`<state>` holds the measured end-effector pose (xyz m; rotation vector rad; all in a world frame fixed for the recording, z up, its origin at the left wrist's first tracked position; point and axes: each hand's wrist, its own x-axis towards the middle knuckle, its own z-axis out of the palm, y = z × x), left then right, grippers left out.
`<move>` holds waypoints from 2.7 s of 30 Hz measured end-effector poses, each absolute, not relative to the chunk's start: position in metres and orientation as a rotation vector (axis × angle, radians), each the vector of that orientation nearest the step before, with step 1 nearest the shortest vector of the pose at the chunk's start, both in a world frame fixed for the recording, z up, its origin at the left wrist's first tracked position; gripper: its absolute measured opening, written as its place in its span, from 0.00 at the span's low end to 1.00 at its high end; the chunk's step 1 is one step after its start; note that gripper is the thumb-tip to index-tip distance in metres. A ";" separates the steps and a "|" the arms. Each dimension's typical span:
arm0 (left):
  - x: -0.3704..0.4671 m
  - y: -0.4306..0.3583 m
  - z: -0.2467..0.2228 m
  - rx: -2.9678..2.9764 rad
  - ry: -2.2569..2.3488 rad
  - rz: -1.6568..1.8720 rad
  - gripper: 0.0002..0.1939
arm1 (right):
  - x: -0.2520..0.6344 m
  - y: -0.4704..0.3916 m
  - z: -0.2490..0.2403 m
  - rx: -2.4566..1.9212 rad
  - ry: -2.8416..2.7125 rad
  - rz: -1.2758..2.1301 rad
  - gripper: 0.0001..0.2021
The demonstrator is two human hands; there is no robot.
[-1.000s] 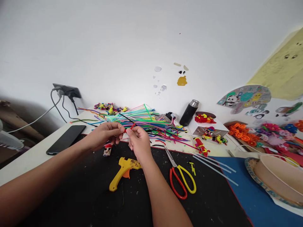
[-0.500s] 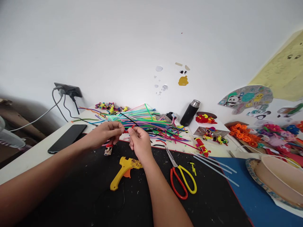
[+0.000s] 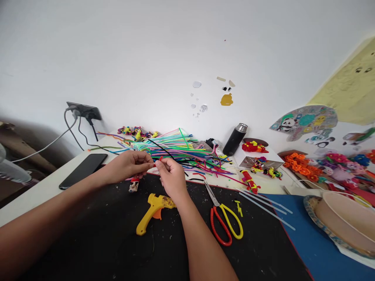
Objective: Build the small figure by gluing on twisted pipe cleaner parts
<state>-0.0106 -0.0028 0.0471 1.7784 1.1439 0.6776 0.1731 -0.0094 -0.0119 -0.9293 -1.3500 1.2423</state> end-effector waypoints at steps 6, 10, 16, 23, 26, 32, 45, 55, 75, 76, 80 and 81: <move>-0.019 -0.001 0.050 1.841 1.136 0.532 0.15 | 0.175 -0.010 -0.018 -0.997 -1.529 1.126 0.18; -0.021 0.000 0.045 1.885 1.179 0.514 0.13 | 0.176 -0.009 -0.020 -1.062 -1.674 0.949 0.15; -0.022 0.002 0.045 1.755 1.060 0.500 0.13 | 0.175 -0.011 -0.015 -1.020 -1.546 1.144 0.18; -0.022 0.002 0.049 1.603 0.942 0.531 0.15 | 0.173 -0.012 -0.009 -0.933 -1.367 1.275 0.18; -0.022 0.001 0.048 1.568 0.933 0.542 0.17 | 0.173 -0.011 -0.010 -0.915 -1.349 1.252 0.18; -0.021 0.002 0.046 1.579 0.931 0.563 0.17 | 0.172 -0.010 -0.011 -0.903 -1.325 1.261 0.20; -0.014 -0.002 0.043 1.747 1.073 0.485 0.15 | 0.172 -0.010 -0.009 -0.898 -1.329 1.308 0.15; -0.017 0.012 0.028 1.688 1.131 0.584 0.14 | 0.168 -0.018 -0.009 -0.905 -1.488 1.208 0.14; -0.010 0.002 0.027 1.717 1.179 0.878 0.14 | 0.165 -0.013 -0.007 -0.838 -1.116 1.431 0.19; -0.010 0.002 0.028 1.740 1.189 0.887 0.14 | 0.165 -0.013 -0.007 -0.837 -1.115 1.437 0.19; -0.008 -0.002 0.029 1.963 1.267 0.952 0.13 | 0.164 -0.015 -0.006 -0.837 -1.087 1.475 0.20; -0.007 -0.003 0.030 2.025 1.288 0.970 0.13 | 0.164 -0.015 -0.005 -0.839 -1.080 1.484 0.20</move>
